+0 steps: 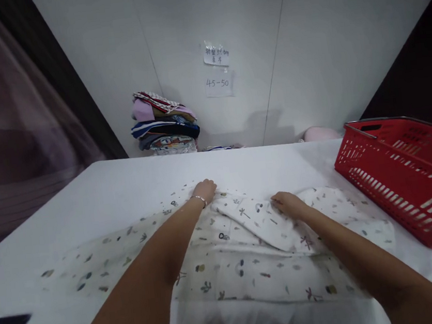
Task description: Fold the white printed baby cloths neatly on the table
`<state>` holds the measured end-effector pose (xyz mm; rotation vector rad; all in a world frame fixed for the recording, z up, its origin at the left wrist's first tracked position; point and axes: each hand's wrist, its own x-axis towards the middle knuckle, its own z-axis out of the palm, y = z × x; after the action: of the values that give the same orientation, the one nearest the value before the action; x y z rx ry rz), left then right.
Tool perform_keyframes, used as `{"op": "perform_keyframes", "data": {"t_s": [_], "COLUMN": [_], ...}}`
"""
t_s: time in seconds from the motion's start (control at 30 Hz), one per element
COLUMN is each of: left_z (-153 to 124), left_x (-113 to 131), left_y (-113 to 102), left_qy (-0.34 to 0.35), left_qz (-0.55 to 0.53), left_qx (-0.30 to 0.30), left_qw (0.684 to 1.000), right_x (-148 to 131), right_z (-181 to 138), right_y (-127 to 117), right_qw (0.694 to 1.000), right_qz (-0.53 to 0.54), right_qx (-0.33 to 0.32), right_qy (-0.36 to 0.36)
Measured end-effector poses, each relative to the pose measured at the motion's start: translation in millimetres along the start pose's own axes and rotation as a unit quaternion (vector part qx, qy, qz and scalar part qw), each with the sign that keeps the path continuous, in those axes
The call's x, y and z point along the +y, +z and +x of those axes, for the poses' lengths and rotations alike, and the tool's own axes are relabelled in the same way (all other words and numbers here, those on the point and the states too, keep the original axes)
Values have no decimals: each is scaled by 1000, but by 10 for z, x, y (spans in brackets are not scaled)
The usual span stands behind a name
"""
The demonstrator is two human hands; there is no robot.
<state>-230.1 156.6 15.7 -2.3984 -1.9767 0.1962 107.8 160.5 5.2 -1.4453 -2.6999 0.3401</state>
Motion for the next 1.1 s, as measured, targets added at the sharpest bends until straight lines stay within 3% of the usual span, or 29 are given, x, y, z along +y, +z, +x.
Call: {"op": "perform_keyframes", "data": {"t_s": [0.1,0.2,0.43,0.53,0.67,0.73,0.93,1.0,1.1], "left_z": [-126,-268,-697,-923,-1228,-1374,-1726,-1820,-1953], "left_x": [3,-9,-98,-221,-370,-383,-229,-188,-174], "left_y": [-91,-214,-612,-760,-915,-1005,-1266,-1296,-1278], "left_qy": [4,17,47,29,-4,-21,-20,-8,-1], "left_qz": [4,8,16,35,36,27,32,34,23], "left_qx": [33,55,88,95,128,138,146,149,157], "left_qw": [999,998,995,994,991,990,989,988,987], "right_x": [5,-47,-280,-415,-559,-608,-715,-754,-808], "right_z": [-39,-187,-862,-1207,-1472,-1462,-978,-806,-659], "right_y": [34,-38,-343,-388,-419,-461,-508,-445,-329], "right_qw": [1000,1000,992,990,983,975,959,964,978], "right_qz": [-14,-20,6,27,115,168,187,166,112], "right_qx": [-15,10,85,47,-55,-48,166,153,82], "right_qy": [8,8,-90,-130,-135,-135,-131,-139,-154]}}
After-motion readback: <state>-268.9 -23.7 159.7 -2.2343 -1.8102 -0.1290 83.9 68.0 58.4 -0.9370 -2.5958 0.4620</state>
